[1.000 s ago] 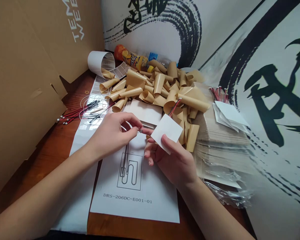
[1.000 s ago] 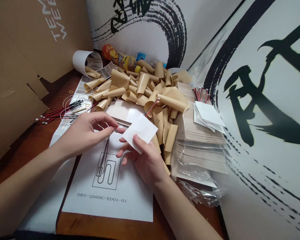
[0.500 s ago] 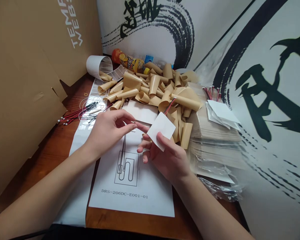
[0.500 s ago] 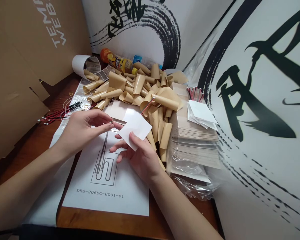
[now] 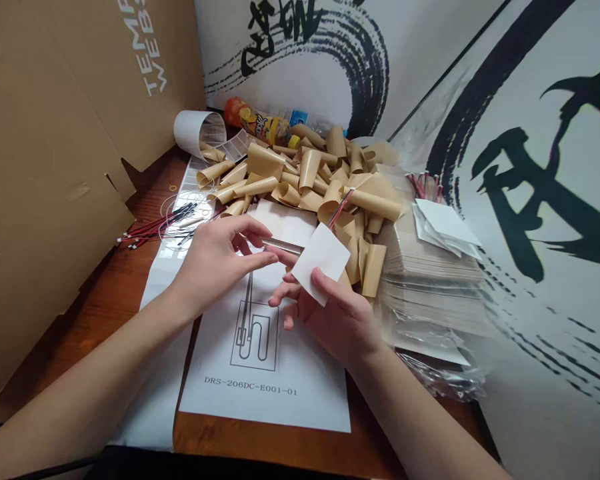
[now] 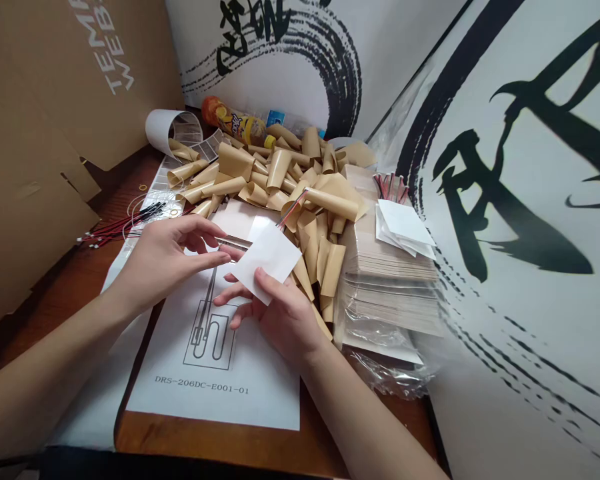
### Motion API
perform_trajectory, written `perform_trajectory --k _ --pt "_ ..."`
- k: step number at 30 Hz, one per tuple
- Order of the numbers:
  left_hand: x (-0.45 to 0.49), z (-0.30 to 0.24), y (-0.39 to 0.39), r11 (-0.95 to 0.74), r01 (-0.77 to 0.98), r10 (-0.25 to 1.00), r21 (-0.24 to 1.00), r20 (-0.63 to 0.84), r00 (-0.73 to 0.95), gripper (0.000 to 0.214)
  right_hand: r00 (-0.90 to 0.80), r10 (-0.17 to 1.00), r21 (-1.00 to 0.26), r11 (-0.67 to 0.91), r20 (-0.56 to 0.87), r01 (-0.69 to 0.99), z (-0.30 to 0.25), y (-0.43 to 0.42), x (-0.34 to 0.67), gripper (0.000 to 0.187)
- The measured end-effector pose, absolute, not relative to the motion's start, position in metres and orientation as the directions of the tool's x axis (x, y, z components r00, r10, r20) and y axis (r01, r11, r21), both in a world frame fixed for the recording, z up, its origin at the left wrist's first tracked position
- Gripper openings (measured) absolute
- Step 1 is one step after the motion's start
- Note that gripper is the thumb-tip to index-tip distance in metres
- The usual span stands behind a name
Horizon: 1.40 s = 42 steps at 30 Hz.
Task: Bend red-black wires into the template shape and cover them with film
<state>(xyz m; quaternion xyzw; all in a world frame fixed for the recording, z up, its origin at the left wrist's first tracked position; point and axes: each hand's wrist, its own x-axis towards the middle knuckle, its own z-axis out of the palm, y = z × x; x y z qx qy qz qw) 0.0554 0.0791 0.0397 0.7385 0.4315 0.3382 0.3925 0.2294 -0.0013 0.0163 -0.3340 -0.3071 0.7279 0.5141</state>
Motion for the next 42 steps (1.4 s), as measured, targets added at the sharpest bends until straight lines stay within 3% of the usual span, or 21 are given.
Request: perform_trajectory --k 5,11,20,31,42 --pt "0.055 0.037 0.08 -0.322 0.373 0.891 0.87 0.145 0.43 0.022 -0.297 0.944 -0.781 -0.293 -0.145 -0.552 0.014 -0.002 0.23 0.027" --pt "0.051 0.047 0.083 -0.25 0.382 0.885 0.89 0.049 0.463 0.022 -0.224 0.958 -0.765 -0.28 -0.181 -0.579 0.012 0.0 0.233 0.03" --pt "0.057 0.047 0.075 -0.187 0.461 0.949 0.867 0.039 0.313 0.02 -0.235 0.957 -0.805 -0.274 -0.172 -0.527 0.014 -0.001 0.231 0.027" --pt "0.053 0.043 0.085 0.048 0.304 0.898 0.951 -0.175 0.404 0.029 -0.271 0.95 -0.762 -0.289 -0.155 -0.579 0.016 0.0 0.232 0.027" --pt "0.05 0.049 0.084 -0.073 0.381 0.868 0.922 -0.13 0.479 0.018 -0.283 0.948 -0.723 -0.296 -0.143 -0.624 0.011 0.0 0.233 0.027"
